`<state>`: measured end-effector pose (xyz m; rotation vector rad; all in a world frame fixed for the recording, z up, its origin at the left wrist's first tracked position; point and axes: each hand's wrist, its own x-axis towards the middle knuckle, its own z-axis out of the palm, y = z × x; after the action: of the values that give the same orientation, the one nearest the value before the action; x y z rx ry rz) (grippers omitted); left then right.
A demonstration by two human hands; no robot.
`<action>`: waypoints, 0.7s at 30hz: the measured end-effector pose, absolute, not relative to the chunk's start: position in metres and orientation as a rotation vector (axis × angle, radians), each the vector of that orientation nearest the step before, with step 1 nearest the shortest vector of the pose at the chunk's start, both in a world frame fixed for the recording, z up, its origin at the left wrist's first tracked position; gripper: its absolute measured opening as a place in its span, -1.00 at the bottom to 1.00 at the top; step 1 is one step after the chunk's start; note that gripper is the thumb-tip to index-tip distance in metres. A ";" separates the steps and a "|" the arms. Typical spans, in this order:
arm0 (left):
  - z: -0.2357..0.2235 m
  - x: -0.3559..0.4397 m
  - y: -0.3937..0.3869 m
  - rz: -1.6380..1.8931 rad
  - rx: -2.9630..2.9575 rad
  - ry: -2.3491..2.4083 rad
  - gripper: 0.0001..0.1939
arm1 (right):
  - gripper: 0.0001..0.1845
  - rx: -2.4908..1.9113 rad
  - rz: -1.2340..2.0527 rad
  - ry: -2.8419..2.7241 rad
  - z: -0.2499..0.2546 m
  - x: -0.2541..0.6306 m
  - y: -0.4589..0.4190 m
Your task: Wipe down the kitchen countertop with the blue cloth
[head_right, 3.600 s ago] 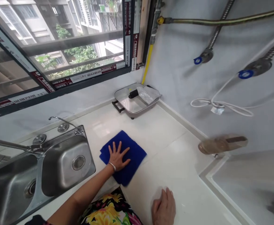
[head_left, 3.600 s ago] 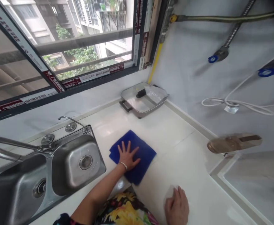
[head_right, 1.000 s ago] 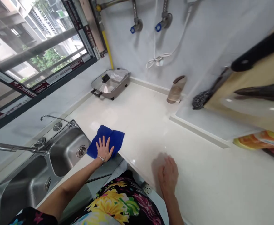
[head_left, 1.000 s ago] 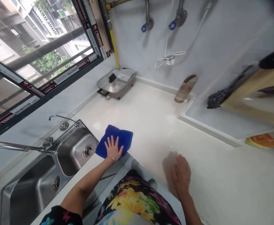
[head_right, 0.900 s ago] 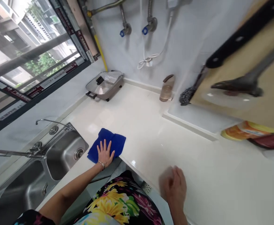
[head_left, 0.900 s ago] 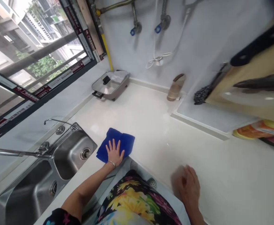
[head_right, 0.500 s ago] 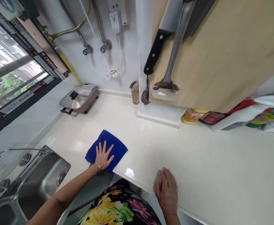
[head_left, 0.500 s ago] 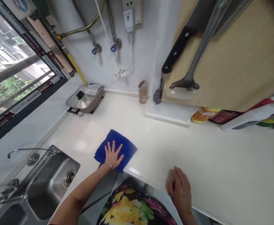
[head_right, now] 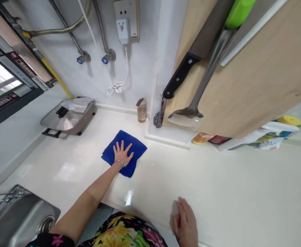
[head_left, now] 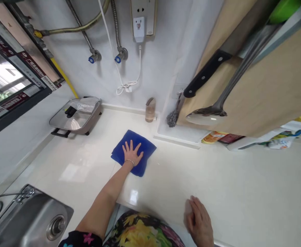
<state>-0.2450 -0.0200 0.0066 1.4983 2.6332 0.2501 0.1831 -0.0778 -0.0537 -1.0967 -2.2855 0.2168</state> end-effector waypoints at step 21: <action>0.007 -0.306 0.133 0.395 1.300 2.713 -0.30 | -0.45 -1.233 0.159 -2.329 -0.063 0.188 -0.074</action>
<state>-0.3064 0.1327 0.0065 1.2999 2.7130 0.3950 0.1879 -0.0739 -0.0630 -1.2334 -2.3294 0.1591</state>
